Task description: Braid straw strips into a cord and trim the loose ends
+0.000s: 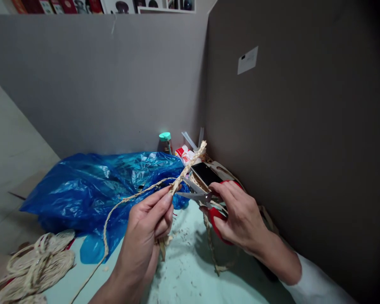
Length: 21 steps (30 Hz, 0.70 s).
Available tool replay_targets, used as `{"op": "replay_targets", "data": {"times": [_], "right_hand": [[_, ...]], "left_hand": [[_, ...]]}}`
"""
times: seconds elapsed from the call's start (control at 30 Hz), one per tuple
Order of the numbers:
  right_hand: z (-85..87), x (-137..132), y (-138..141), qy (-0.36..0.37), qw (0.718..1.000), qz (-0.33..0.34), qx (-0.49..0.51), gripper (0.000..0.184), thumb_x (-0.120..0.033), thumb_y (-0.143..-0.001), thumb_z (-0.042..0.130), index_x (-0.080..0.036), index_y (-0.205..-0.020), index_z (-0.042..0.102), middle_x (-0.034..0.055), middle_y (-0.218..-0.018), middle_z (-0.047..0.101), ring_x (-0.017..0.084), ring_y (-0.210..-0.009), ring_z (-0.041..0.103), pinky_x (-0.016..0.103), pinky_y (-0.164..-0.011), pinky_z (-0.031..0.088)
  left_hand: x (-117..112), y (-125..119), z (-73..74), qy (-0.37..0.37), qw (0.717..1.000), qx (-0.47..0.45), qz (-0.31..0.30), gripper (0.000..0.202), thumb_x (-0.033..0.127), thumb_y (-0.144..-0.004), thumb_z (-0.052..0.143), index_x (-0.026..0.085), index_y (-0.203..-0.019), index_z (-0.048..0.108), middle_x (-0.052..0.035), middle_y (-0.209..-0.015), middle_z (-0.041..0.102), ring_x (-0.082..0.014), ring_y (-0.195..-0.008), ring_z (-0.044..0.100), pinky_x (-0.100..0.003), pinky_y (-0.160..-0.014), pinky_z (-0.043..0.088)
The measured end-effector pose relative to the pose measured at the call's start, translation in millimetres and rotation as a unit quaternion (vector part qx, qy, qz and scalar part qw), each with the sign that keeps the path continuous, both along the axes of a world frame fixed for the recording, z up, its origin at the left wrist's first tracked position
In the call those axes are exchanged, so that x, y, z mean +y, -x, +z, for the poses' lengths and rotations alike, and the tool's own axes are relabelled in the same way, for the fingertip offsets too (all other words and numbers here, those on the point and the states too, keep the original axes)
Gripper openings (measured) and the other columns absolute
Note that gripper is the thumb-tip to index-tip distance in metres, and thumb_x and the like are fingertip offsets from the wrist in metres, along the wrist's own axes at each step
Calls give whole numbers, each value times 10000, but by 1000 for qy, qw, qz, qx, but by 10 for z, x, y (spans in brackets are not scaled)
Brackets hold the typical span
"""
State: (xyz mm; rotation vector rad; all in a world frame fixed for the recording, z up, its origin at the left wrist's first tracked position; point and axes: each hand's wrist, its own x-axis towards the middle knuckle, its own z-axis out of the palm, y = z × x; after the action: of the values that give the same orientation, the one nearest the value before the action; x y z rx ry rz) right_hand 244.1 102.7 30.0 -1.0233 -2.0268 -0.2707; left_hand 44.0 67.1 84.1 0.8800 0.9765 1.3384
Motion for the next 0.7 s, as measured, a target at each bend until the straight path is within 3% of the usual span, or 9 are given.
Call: {"op": "replay_targets", "data": {"times": [0.2,0.37,0.57,0.7], "right_hand": [[-2,8,-33,-10,999,23,22,426,-85,-679,595,-108,-1102,555,73,-840,589,211,-747,538,327,-662,456],[-8,12,-36,-10,1000,1,17,383,-110,-723,558,-89,-1105,580,102,-859,612,226,-767,565,337,-671,480],[-11,-26,1,-11,1000,-19,-12,428,-119,-751,505,-86,-1169,594,109,-869,616,234,-769,583,338,-643,504],[-18,-46,9,-4,1000,-9,-13,406,-128,-772,500,-73,-1164,590,112,-860,617,232,-765,582,347,-654,515]], "left_hand": [[-26,-39,24,-8,1000,2,6,301,295,-813,712,142,-1072,720,75,-540,419,3,-434,164,-172,-425,95],[-49,-50,13,-4,1000,10,-3,323,313,-812,712,161,-1096,728,73,-548,410,1,-437,158,-169,-420,104],[-73,-76,-134,-17,991,107,80,477,421,-745,764,171,-1148,721,48,-577,458,-13,-463,273,-148,-427,191],[-66,-130,-183,-32,985,145,91,500,439,-733,763,160,-1146,727,35,-583,478,-35,-480,321,-164,-435,255]]}}
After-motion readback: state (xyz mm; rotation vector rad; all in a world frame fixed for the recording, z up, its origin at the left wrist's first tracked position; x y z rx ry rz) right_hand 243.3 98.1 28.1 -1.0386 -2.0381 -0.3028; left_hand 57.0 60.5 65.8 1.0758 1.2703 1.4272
